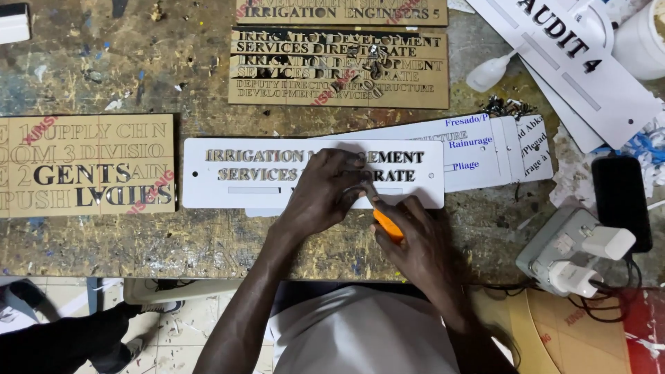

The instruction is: Trimming the edges and cutting out letters from a sign using a utility knife on a workbench.

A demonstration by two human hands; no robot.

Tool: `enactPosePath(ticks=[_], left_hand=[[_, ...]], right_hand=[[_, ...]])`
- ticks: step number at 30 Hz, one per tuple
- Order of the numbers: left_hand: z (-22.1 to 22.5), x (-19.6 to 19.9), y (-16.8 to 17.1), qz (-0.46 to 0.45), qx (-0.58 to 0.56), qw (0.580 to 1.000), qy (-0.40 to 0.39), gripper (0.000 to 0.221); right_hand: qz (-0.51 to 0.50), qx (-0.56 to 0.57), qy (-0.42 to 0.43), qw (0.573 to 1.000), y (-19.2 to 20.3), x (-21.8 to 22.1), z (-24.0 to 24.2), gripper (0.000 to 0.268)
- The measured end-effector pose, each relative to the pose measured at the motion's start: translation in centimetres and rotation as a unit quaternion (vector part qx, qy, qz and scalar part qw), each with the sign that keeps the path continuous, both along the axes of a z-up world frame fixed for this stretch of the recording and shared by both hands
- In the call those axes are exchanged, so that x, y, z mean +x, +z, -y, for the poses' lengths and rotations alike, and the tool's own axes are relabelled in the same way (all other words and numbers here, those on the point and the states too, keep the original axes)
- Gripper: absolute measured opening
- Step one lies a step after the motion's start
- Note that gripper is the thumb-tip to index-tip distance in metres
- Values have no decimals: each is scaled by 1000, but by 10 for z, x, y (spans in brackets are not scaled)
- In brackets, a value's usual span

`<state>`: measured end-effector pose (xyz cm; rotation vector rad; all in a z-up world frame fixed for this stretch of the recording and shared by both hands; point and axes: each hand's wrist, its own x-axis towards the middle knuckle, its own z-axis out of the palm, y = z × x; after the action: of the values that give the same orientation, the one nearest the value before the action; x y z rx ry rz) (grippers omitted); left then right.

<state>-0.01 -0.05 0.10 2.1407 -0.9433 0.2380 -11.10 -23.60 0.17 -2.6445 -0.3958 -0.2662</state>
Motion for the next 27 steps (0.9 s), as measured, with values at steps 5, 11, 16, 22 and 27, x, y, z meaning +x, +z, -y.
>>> enactPosePath(ticks=[5,11,16,22,27], left_hand=[[-3,-2,-4,2,7,1000,3,15],[-3,-4,-10,-10,26,1000,9,26],[-2,-4,-12,-33,33,999,15,42],[2,-1,-7,-76,15,997,14,43],[7,0,-5,-67,22,997,32,33]], right_hand=[[5,19,3,1000,-7,-2,6,40],[-10,59,9,998,-20,-2,15,40],[1,56,30,998,-5,6,17,42],[-59,138,52,987,-10,1,28,47],[-70,129,62,987,-11,2,29,42]])
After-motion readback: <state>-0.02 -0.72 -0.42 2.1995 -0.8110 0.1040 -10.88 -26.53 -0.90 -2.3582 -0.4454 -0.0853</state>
